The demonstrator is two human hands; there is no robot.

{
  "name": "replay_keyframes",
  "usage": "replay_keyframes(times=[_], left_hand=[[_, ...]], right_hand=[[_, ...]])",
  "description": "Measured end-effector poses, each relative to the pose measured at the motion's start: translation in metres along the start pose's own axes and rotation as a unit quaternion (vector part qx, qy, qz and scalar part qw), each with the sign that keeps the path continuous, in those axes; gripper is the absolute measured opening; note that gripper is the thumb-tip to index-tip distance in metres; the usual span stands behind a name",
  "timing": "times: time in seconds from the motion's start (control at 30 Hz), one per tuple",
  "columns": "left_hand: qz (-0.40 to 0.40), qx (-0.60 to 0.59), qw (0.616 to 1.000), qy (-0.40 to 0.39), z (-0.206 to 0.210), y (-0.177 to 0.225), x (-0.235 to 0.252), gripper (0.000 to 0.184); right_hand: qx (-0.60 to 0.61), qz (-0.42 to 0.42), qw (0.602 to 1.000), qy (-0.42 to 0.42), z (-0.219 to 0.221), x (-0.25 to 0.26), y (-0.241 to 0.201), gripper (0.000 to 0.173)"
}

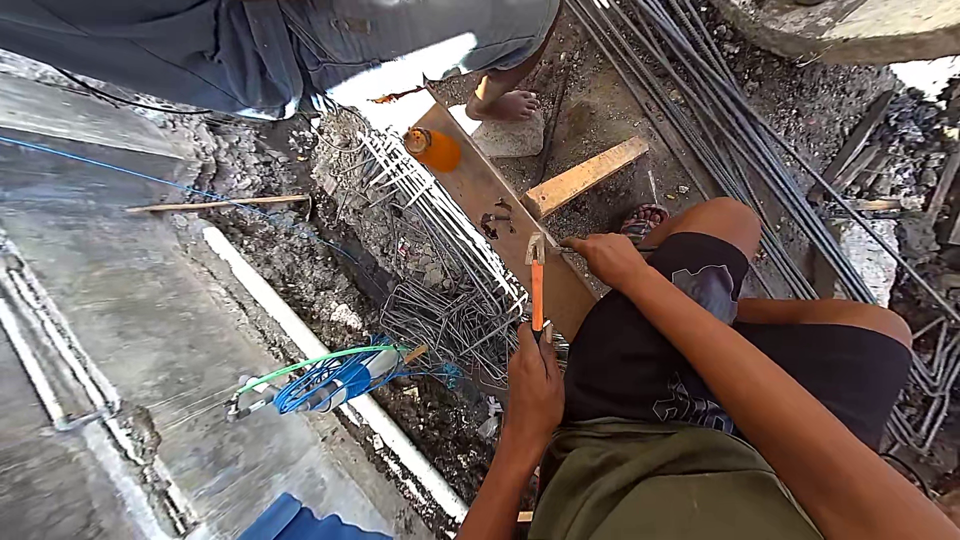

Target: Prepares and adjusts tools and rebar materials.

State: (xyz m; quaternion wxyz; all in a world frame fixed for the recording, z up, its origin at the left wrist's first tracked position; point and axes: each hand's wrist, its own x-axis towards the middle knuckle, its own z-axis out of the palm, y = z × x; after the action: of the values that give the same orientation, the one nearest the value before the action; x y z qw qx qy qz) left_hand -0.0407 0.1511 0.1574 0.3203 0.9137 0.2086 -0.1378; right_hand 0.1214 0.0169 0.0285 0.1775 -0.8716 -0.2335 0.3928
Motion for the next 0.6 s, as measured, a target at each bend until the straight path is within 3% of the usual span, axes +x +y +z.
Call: replay_keyframes(times=[0.07,0.13,0.23,0.27,0.37,0.47,0.53,0.6], left_hand=[[0.083,-0.002,0.992,0.093,0.003,0.000,-0.006,0.037],[0.090,0.027,0.991,0.101,0.011,-0.008,-0.005,0.036],[-0.084,0.059,0.990,-0.096,0.008,-0.009,0.011,0.037],[-0.107,0.053,0.986,-0.117,0.005,-0.005,0.016,0.037],[-0.001,0.017,1.000,0.000,0.001,0.005,0.005,0.035],[0.099,0.019,0.989,0.110,0.006,0.001,-0.006,0.035],[0.043,0.059,0.996,0.047,0.011,-0.007,-0.004,0.034],[-0.098,0.068,0.986,-0.114,0.002,-0.001,0.010,0.037]], right_hand=[[-0.002,-0.001,1.000,-0.001,0.002,-0.001,0.000,0.050],[-0.007,-0.002,1.000,-0.003,0.001,0.000,0.000,0.050],[-0.011,-0.006,1.000,0.005,0.004,0.000,0.000,0.051],[-0.007,-0.009,1.000,0.009,0.005,0.001,0.001,0.050],[0.008,-0.008,1.000,0.008,0.001,0.002,0.005,0.050],[0.008,-0.013,1.000,0.005,0.004,0.001,0.005,0.051],[0.002,-0.018,1.000,0.007,0.006,0.002,0.005,0.051],[-0.009,-0.020,1.000,0.008,0.006,0.001,0.003,0.048]])
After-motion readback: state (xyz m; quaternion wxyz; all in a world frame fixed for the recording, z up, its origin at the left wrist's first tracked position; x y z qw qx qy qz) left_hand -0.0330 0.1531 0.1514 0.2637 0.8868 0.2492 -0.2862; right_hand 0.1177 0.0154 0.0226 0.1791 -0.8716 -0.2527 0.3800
